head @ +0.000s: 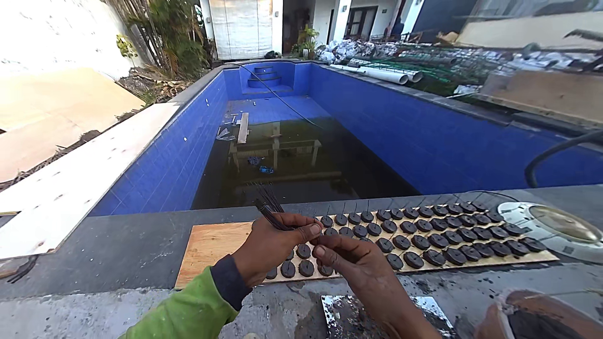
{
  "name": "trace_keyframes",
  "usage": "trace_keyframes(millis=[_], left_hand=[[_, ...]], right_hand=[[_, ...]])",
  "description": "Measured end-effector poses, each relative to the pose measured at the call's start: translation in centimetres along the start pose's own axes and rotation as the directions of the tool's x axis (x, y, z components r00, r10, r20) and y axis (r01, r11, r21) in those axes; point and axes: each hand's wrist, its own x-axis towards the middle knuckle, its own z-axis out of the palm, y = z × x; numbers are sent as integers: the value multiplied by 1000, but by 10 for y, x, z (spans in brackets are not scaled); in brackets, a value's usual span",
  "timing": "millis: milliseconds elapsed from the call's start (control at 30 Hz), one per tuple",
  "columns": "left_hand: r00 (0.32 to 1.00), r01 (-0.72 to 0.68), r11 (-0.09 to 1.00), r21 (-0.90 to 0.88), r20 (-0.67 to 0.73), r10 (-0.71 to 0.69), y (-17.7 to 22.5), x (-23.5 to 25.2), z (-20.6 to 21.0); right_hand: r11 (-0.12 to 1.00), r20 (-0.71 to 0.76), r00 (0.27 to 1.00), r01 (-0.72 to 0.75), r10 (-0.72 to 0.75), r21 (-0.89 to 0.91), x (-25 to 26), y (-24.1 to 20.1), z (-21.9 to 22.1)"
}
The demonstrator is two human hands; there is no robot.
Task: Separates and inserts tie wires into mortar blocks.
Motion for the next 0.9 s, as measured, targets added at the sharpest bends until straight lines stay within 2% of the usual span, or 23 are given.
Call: trace_keyframes(millis=[100,200,367,433,467,567,633,700,767,900], left_hand=[[998,14,1000,15,-63,-13,-1,5,-1],[992,51,999,11,-112,-50,2,8,-5],[984,15,999,-48,-179,-23,1,26,-28],[952,-27,998,-63,-307,6,3,30,-43],[915,-62,994,-93,-404,19,7,31,-51],[722,-220,955,-200,-691,22,30,33,-84],[632,-371,895,-247,-773,49,43,19,-103],[549,-465,855,-229,-833,75,46,7,-112],[500,-524,816,-244,-864,63,45,3,-118],[472,-557,778,-292,-882,6,41,4,-129]], right_hand=[[996,-87,996,-17,9,-89,12,-7,1],[979,-108,994,-3,-20,-205,31,-18,4],[915,-3,995,94,-103,-392,78,-31,20],[902,66,993,121,-103,-414,103,-26,28],[897,86,992,125,-97,-424,117,-19,32],[905,81,996,54,-21,-422,161,24,45],[899,71,997,-5,39,-437,191,68,55],[860,72,991,-65,117,-506,217,118,67],[787,76,973,-130,219,-603,237,164,79],[572,88,918,-164,386,-804,263,239,94]])
